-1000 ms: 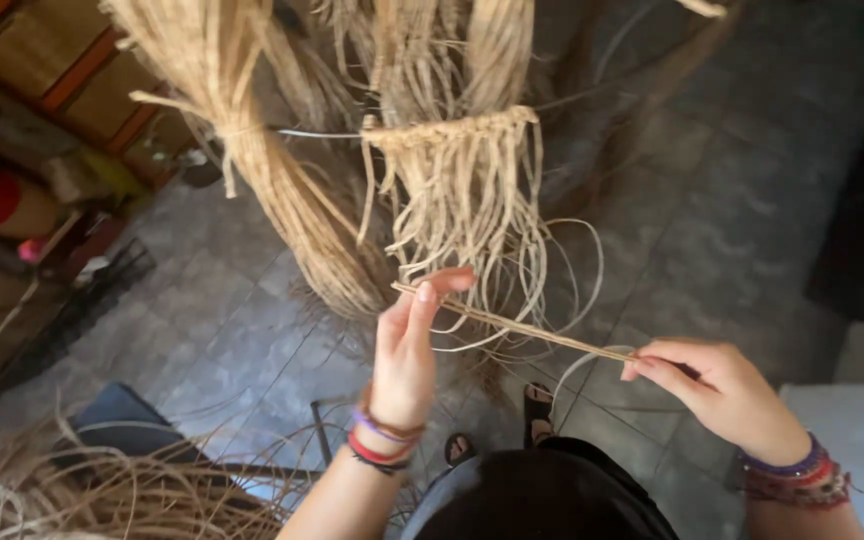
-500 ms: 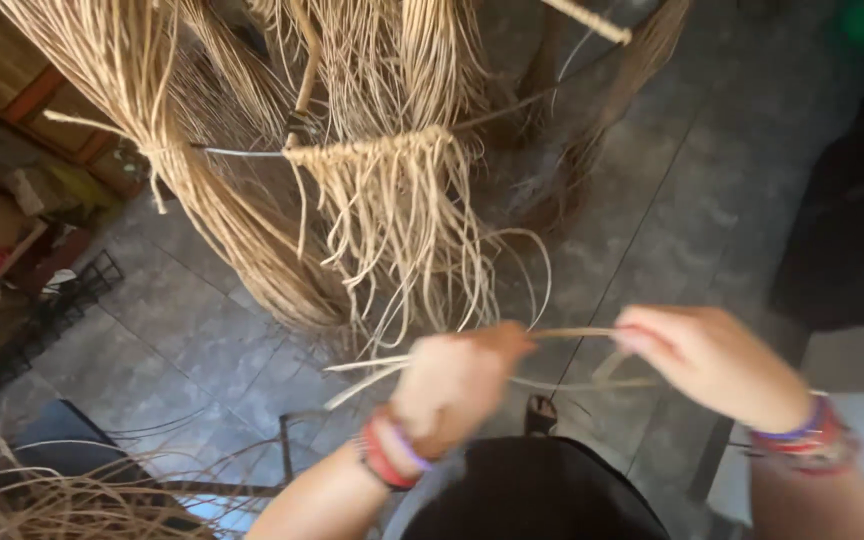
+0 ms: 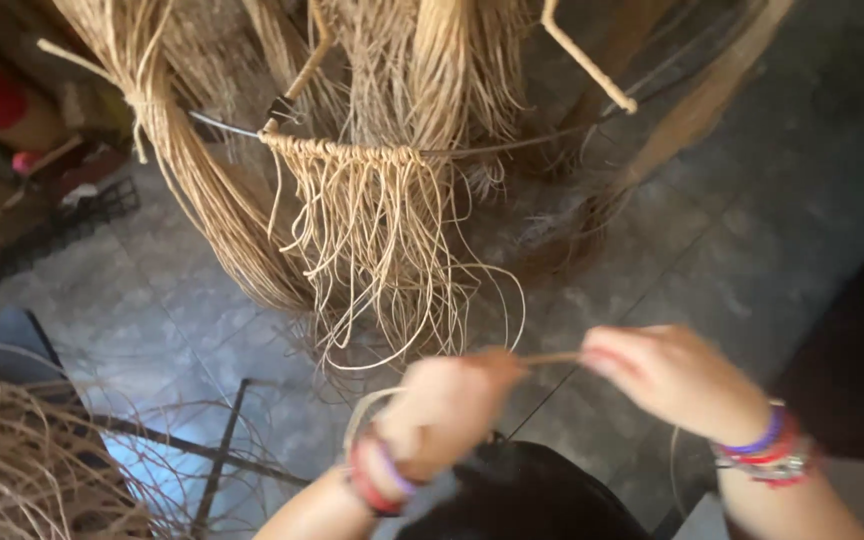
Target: Weaving and tying natural fiber strands onto a metal frame to create a decorative piece.
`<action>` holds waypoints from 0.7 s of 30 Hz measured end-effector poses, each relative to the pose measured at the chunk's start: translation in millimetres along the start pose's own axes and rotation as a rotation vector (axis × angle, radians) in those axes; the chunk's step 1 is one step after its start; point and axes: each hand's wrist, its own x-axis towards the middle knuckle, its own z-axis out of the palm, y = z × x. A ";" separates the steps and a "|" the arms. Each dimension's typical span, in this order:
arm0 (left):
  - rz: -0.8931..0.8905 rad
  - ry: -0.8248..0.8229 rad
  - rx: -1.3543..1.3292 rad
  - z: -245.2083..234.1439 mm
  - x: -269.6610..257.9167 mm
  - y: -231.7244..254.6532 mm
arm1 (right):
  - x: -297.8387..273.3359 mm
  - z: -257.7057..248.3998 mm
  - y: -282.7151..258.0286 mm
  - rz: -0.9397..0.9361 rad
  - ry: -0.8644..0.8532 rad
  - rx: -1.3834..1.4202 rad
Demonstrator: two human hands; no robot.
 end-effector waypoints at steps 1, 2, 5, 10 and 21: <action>-0.066 -0.034 0.330 -0.4 -8.6 -17.1 | -2.4 -7.8 15.1 0.119 -0.041 -0.012; -0.133 -0.076 0.658 -0.4 -19.3 -33.7 | -5.3 -14.5 29.1 0.241 -0.082 -0.025; -0.334 -0.050 0.110 -23.6 -29.5 -51.3 | 3.4 -11.9 47.0 0.137 -0.059 0.011; -0.104 0.167 -0.116 -14.3 19.7 10.2 | 51.1 2.1 0.3 -0.136 -0.070 0.024; -0.122 0.002 -0.036 -75.6 -6.5 -60.5 | 87.1 -0.7 32.6 -0.052 -0.043 0.029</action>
